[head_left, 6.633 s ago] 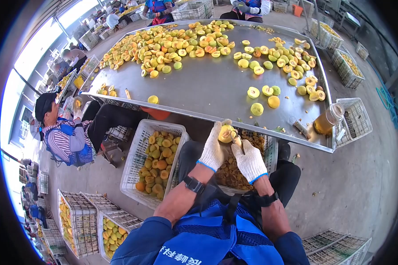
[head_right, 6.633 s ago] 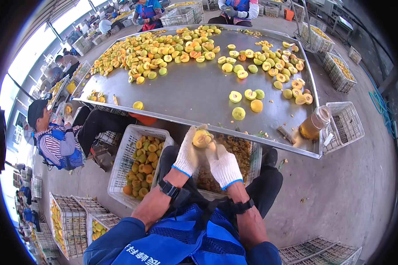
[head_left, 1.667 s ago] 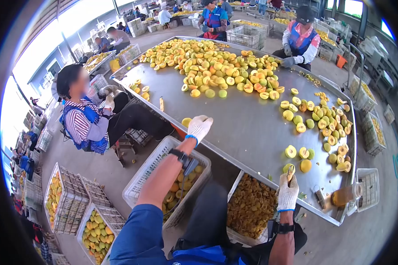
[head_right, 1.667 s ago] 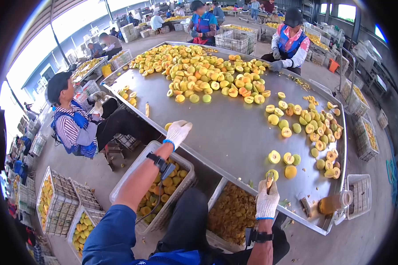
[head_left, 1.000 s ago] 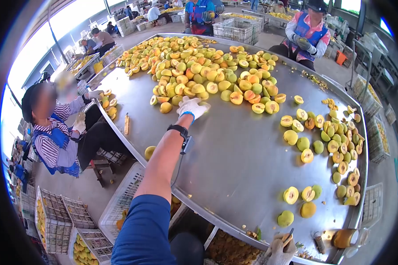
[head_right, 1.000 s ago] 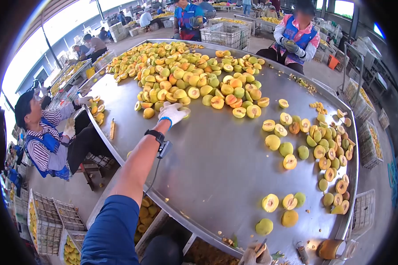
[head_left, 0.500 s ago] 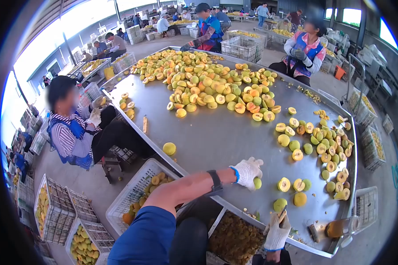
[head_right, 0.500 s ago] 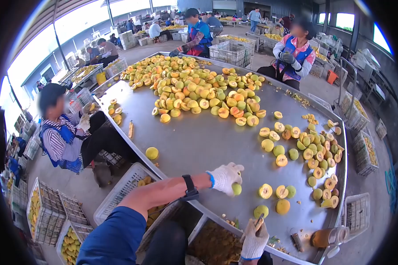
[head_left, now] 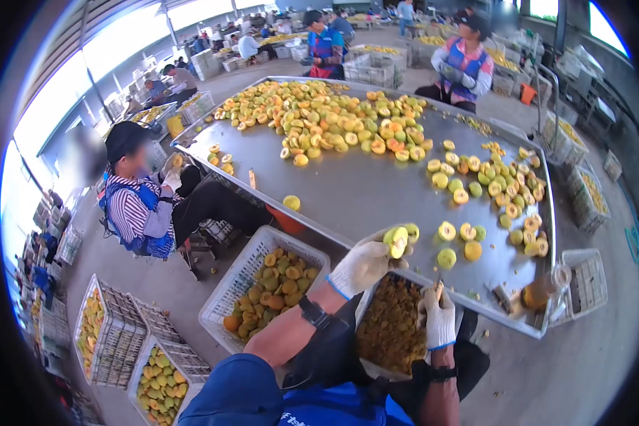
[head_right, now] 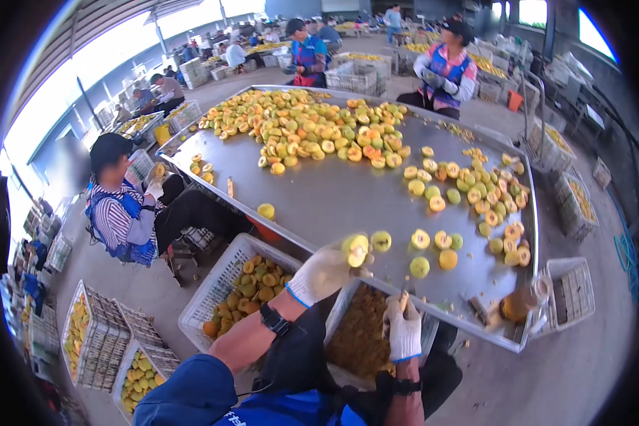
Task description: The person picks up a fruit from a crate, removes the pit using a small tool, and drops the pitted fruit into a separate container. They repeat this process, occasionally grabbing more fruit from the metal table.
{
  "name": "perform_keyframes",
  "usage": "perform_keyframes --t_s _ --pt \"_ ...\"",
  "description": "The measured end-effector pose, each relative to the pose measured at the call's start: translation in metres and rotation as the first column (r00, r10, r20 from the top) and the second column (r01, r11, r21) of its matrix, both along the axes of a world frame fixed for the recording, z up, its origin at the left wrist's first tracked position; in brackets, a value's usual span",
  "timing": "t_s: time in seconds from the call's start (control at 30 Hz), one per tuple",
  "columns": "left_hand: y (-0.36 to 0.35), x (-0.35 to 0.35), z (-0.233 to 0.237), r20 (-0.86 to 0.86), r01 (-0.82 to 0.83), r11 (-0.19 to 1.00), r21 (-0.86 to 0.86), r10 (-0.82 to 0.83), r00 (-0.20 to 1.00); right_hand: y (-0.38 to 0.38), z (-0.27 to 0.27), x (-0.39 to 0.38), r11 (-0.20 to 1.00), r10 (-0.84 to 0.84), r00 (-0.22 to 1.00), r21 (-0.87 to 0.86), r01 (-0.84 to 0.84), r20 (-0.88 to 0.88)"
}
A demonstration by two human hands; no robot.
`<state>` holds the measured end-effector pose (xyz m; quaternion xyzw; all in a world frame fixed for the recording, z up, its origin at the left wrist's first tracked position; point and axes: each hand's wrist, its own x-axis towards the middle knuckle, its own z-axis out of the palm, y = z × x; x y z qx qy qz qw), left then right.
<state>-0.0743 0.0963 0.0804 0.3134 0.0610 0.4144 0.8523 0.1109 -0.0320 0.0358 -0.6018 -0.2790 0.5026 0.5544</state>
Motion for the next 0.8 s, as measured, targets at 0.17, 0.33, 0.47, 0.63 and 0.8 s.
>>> perform_keyframes --t_s 0.17,0.33,0.47,0.63,0.8 --pt "-0.053 -0.005 -0.021 0.085 0.007 0.98 -0.197 0.01 0.996 -0.038 0.031 -0.026 0.993 0.109 0.992 -0.049 -0.107 0.06" --pt "-0.079 -0.001 -0.018 0.117 0.026 0.97 -0.243 0.003 0.993 -0.055 0.035 -0.037 0.986 0.164 0.983 -0.019 -0.163 0.083" --pt "-0.086 0.001 -0.017 0.106 0.016 0.973 -0.229 0.009 0.994 -0.057 0.03 -0.04 0.985 0.172 0.972 -0.01 -0.172 0.159" --pt "-0.092 0.001 -0.016 0.079 0.009 0.983 -0.185 0.006 0.997 -0.051 0.016 -0.04 0.981 0.098 0.851 0.095 -0.17 0.517" --pt "-0.093 0.004 -0.022 0.104 0.021 0.985 -0.171 -0.003 0.995 -0.051 0.038 -0.047 0.991 0.088 0.798 0.03 -0.131 0.596"
